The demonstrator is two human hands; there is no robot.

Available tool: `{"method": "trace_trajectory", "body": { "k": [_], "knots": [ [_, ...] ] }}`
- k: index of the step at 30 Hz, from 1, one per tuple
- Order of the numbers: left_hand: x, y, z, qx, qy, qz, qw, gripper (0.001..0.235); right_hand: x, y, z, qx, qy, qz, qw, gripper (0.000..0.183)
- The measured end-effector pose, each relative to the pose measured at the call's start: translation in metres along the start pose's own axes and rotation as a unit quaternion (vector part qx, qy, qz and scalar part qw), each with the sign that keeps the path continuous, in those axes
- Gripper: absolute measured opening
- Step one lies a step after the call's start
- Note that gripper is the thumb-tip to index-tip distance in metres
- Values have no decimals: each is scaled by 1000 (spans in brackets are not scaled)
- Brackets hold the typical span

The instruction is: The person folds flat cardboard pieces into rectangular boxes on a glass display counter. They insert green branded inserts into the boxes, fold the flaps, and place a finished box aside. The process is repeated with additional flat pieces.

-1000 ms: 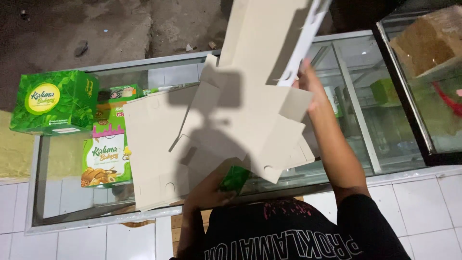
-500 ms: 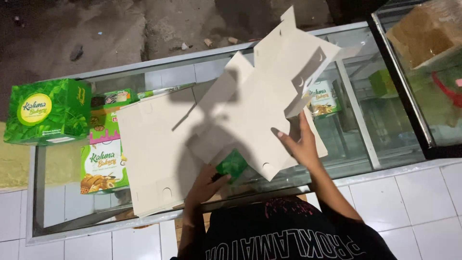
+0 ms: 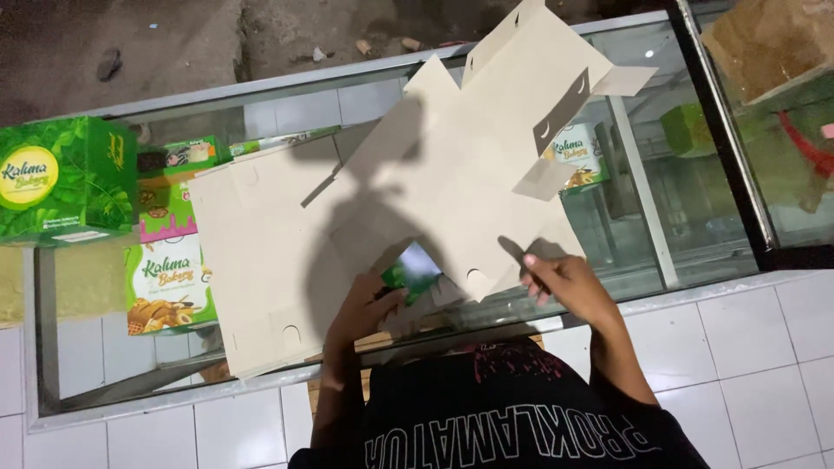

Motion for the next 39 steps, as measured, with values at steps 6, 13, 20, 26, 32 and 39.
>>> {"method": "trace_trajectory", "body": {
  "k": [6,13,20,26,32,39],
  "knots": [
    [-4,2,-1,9,-53,53,997,35,-16,19,52,-167,-153,70,971,36],
    [29,14,1,89,50,18,995,20,2,18,53,-35,-99,-43,994,37],
    [12,14,0,173,101,61,978,19,-37,22,38,-207,-283,-4,937,43],
    [14,12,15,176,-57,101,978,16,-26,28,71,-79,-420,52,903,22],
    [94,18,27,357,-262,290,848,14,-35,29,80,-23,-425,76,902,11],
    [73,3,38,366,-207,297,857,8,-31,33,100,-33,-401,35,915,9]
  ]
}}
Point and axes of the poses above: each hand's wrist, its own y-axis away from the middle knuckle, its own z-axis out of the palm, x = y × z, the point moved 3 cm from there along -y, towards the middle knuckle, and after that the axes turned 14 degrees about x, right-handed, at the moved point
